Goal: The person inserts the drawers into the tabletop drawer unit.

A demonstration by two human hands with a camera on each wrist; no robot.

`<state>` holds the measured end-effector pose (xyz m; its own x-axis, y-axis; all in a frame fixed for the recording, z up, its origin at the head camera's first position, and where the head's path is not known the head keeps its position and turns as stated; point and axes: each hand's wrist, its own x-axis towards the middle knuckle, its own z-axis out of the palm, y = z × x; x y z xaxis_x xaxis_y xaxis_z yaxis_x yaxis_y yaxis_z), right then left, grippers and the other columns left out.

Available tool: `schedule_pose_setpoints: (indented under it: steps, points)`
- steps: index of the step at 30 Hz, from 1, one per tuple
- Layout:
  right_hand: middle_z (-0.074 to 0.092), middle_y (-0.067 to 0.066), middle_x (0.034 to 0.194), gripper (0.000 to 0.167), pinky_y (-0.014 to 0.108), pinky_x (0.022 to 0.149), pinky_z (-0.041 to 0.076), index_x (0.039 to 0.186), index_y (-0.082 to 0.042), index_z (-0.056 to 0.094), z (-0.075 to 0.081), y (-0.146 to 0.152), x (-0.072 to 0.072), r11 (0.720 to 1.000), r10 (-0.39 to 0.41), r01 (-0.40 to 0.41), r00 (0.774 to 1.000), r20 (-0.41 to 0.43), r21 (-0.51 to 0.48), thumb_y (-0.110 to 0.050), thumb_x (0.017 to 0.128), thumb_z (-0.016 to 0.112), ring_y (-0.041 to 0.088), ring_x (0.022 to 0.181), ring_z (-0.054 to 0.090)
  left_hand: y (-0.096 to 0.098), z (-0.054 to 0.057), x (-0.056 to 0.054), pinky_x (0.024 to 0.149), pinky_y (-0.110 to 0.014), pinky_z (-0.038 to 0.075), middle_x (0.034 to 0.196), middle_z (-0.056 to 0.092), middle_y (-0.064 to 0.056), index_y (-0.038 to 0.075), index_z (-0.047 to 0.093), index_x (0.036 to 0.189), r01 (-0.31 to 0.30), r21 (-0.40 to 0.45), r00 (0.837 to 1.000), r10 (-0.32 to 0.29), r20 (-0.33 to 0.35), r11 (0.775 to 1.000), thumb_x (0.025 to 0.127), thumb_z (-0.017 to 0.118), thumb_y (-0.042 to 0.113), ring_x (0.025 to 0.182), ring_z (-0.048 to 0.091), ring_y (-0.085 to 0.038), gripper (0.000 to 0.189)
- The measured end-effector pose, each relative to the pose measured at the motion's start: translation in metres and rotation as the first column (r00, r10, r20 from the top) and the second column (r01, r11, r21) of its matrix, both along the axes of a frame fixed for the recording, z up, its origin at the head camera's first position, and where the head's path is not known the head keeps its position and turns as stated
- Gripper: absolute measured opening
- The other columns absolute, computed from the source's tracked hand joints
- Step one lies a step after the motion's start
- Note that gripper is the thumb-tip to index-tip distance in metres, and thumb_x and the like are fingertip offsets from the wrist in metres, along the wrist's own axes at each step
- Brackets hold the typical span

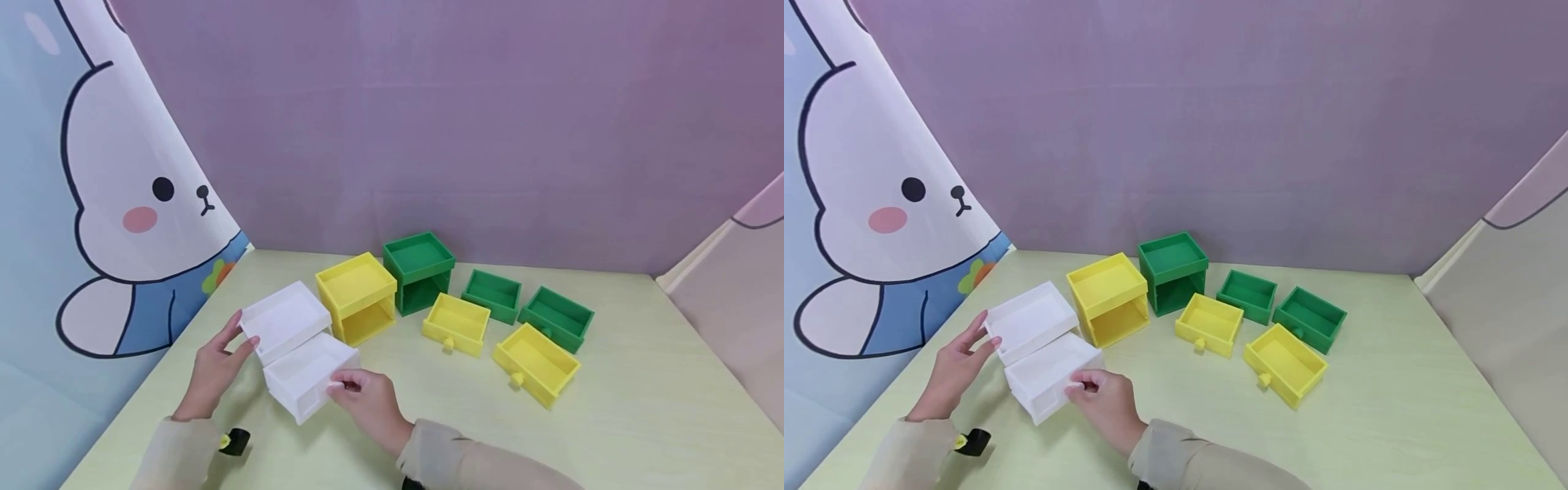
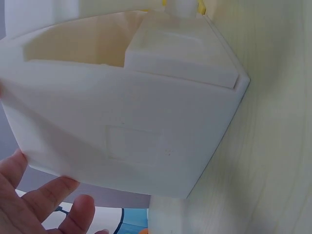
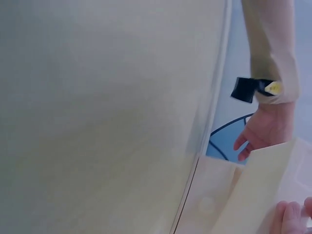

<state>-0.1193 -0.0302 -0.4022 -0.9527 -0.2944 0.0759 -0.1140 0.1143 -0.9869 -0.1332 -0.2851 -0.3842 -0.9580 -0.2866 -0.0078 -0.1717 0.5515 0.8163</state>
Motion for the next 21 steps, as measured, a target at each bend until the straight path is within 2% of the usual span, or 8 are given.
schedule_pose_setpoints:
  steps: [5,11,21]
  points:
    - [0.07,0.005,0.084,0.017,0.02,0.067,0.051,0.095,0.003,0.073,-0.001,-0.002,0.001,0.999,0.0,0.002,0.999,0.036,-0.053,-0.004,0.08,0.074,0.009,0.075,0.06,0.001,0.0,-0.002,0.066,-0.021,0.042,0.147,0.035,-0.024,0.016,0.019,0.153,-0.008,-0.009,1.0,0.008,-0.006,1.0,0.097,0.056,0.035,0.077,0.049,-0.016,0.07]
    - [0.068,-0.002,0.078,0.015,0.02,0.063,0.05,0.091,-0.002,0.075,-0.003,0.0,0.0,1.0,-0.026,0.026,0.996,0.084,-0.004,-0.006,0.077,0.075,0.008,0.07,0.057,0.003,-0.001,-0.004,0.065,-0.022,0.042,0.147,0.036,-0.024,0.016,0.02,0.153,0.0,-0.02,1.0,0.0,-0.002,1.0,0.096,0.058,0.035,0.075,0.049,-0.014,0.071]
    - [0.066,-0.001,0.075,0.011,0.018,0.06,0.047,0.083,-0.002,0.073,-0.011,-0.003,0.005,0.993,-0.099,0.104,0.991,0.085,-0.055,-0.001,0.072,0.071,0.008,0.068,0.055,-0.002,-0.003,0.001,0.068,-0.023,0.043,0.148,0.034,-0.024,0.018,0.016,0.154,0.008,-0.032,0.999,-0.007,0.033,0.999,0.097,0.054,0.041,0.082,0.049,-0.018,0.072]
